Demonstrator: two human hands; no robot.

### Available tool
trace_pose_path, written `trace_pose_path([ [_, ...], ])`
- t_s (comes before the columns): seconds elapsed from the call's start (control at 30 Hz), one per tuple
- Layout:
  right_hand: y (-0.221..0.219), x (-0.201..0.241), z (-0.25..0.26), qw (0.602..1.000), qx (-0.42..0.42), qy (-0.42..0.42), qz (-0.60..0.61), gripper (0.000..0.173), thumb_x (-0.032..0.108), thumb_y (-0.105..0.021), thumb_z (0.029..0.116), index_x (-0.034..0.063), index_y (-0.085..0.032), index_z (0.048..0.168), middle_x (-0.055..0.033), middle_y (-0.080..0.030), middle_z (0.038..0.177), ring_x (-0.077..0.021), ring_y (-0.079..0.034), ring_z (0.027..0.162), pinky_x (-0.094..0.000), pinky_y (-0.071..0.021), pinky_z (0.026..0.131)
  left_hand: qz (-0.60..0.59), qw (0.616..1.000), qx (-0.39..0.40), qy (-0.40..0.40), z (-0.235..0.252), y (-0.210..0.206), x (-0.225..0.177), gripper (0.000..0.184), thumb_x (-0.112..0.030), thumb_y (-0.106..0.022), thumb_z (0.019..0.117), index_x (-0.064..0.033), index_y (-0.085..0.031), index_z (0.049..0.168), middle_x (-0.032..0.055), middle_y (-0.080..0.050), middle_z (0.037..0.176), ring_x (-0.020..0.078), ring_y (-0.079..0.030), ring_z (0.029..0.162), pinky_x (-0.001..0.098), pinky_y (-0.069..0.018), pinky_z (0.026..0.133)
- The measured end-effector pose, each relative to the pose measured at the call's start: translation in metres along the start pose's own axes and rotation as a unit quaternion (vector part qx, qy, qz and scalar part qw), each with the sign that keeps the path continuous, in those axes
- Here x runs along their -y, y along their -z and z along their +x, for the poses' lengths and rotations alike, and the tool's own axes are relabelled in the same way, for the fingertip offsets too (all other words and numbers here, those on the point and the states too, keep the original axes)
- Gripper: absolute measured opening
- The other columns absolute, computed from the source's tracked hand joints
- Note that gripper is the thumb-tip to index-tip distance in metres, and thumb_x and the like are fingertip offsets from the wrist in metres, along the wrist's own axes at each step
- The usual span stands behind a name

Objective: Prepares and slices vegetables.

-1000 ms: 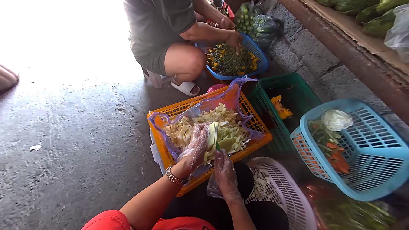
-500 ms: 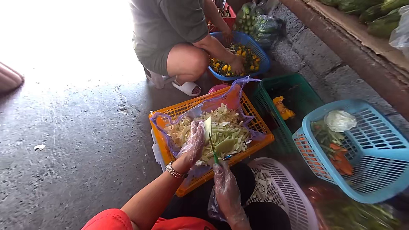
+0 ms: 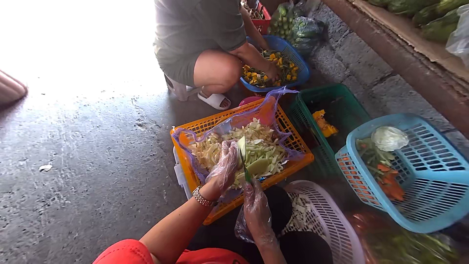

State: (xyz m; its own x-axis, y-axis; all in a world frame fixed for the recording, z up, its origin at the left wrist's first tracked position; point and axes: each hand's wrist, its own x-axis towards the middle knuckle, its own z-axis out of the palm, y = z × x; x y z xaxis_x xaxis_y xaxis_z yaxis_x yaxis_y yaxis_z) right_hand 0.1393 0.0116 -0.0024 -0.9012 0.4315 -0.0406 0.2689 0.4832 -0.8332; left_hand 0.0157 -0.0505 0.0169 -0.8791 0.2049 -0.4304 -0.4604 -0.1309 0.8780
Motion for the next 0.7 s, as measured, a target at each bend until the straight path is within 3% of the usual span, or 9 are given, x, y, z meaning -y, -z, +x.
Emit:
trace_pose_path([
  [0.13,0.002,0.007,0.021,0.998,0.055,-0.04,0.017,0.037,0.024,-0.043,0.1086,-0.0043,-0.061,0.124,-0.0151,-0.067,0.092,-0.0209,-0.064,0.084,-0.0397,-0.0521,0.079,-0.004,1.0,0.015,-0.004,0.001,0.006,0.006,0.031,-0.021,-0.03,0.1125,-0.0048,-0.04,0.137,0.0041,-0.054,0.096,0.0054,-0.055,0.068,0.0213,-0.0492,0.06],
  [0.2,0.004,0.01,0.035,0.993,0.095,-0.072,0.007,0.04,0.024,-0.04,0.1102,-0.0053,-0.058,0.13,-0.0211,-0.068,0.11,-0.0272,-0.066,0.103,-0.0442,-0.0504,0.094,-0.012,1.0,0.022,-0.011,-0.001,0.008,0.007,0.029,-0.021,-0.029,0.1125,-0.0054,-0.041,0.134,0.0029,-0.054,0.093,0.0049,-0.055,0.067,0.0209,-0.0492,0.059],
  [0.3,0.002,-0.005,0.059,0.979,0.156,-0.122,0.041,0.044,0.022,-0.035,0.1114,-0.0086,-0.052,0.139,-0.0265,-0.059,0.134,-0.031,-0.056,0.128,-0.0455,-0.0398,0.111,0.004,0.999,0.022,-0.033,-0.011,0.006,0.004,0.03,-0.018,-0.03,0.1113,-0.0031,-0.043,0.134,0.0029,-0.055,0.099,0.0031,-0.056,0.074,0.0192,-0.0494,0.064],
  [0.33,0.001,-0.009,0.064,0.973,0.172,-0.142,0.066,0.044,0.022,-0.034,0.1119,-0.0077,-0.052,0.138,-0.0249,-0.058,0.135,-0.0281,-0.055,0.127,-0.0429,-0.0398,0.111,0.02,0.999,0.017,-0.036,-0.012,0.005,0.002,0.032,-0.018,-0.03,0.1116,-0.0022,-0.043,0.136,0.0041,-0.055,0.103,0.0029,-0.057,0.078,0.0191,-0.0493,0.067],
  [0.4,0.002,-0.009,0.067,0.959,0.189,-0.179,0.113,0.043,0.026,-0.03,0.1127,-0.0028,-0.057,0.131,-0.0155,-0.061,0.118,-0.0172,-0.058,0.103,-0.0341,-0.0473,0.093,0.062,0.997,0.003,-0.043,-0.007,0.008,0.002,0.034,-0.021,-0.03,0.1122,-0.0029,-0.042,0.139,0.007,-0.057,0.11,0.0035,-0.058,0.087,0.0203,-0.0501,0.074],
  [0.47,0.007,-0.002,0.057,0.952,0.186,-0.19,0.15,0.044,0.026,-0.026,0.1129,-0.0015,-0.057,0.129,-0.0078,-0.058,0.101,-0.0112,-0.053,0.083,-0.0282,-0.0472,0.078,0.091,0.995,-0.004,-0.047,0.004,0.014,0.004,0.038,-0.023,-0.028,0.1124,-0.0023,-0.041,0.142,0.0108,-0.057,0.117,0.0078,-0.058,0.095,0.0246,-0.0499,0.081],
  [0.57,0.015,0.002,0.028,0.974,0.124,-0.108,0.156,0.043,0.022,-0.029,0.1104,-0.0051,-0.059,0.124,-0.005,-0.057,0.088,-0.0076,-0.051,0.071,-0.0258,-0.0476,0.068,0.096,0.995,0.001,-0.037,0.013,0.016,0.005,0.039,-0.023,-0.028,0.1121,-0.0033,-0.041,0.143,0.0115,-0.056,0.119,0.0092,-0.058,0.095,0.0258,-0.0498,0.08],
  [0.63,0.014,0.001,0.006,0.987,0.087,-0.037,0.127,0.042,0.027,-0.035,0.1075,-0.0041,-0.061,0.118,0.002,-0.05,0.074,-0.0026,-0.046,0.062,-0.0221,-0.0441,0.06,0.089,0.996,0.003,-0.029,0.015,0.016,0.007,0.038,-0.024,-0.029,0.112,-0.0045,-0.04,0.143,0.0102,-0.056,0.117,0.0087,-0.058,0.093,0.0257,-0.0502,0.079],
  [0.7,0.013,0.0,-0.008,0.994,0.061,0.004,0.086,0.043,0.031,-0.041,0.107,-0.0044,-0.062,0.116,0.0003,-0.054,0.074,-0.0022,-0.048,0.061,-0.0213,-0.0457,0.061,0.07,0.997,0.001,-0.025,0.015,0.013,0.007,0.036,-0.023,-0.031,0.1117,-0.0048,-0.042,0.141,0.008,-0.055,0.111,0.0076,-0.057,0.088,0.0244,-0.0491,0.074],
])
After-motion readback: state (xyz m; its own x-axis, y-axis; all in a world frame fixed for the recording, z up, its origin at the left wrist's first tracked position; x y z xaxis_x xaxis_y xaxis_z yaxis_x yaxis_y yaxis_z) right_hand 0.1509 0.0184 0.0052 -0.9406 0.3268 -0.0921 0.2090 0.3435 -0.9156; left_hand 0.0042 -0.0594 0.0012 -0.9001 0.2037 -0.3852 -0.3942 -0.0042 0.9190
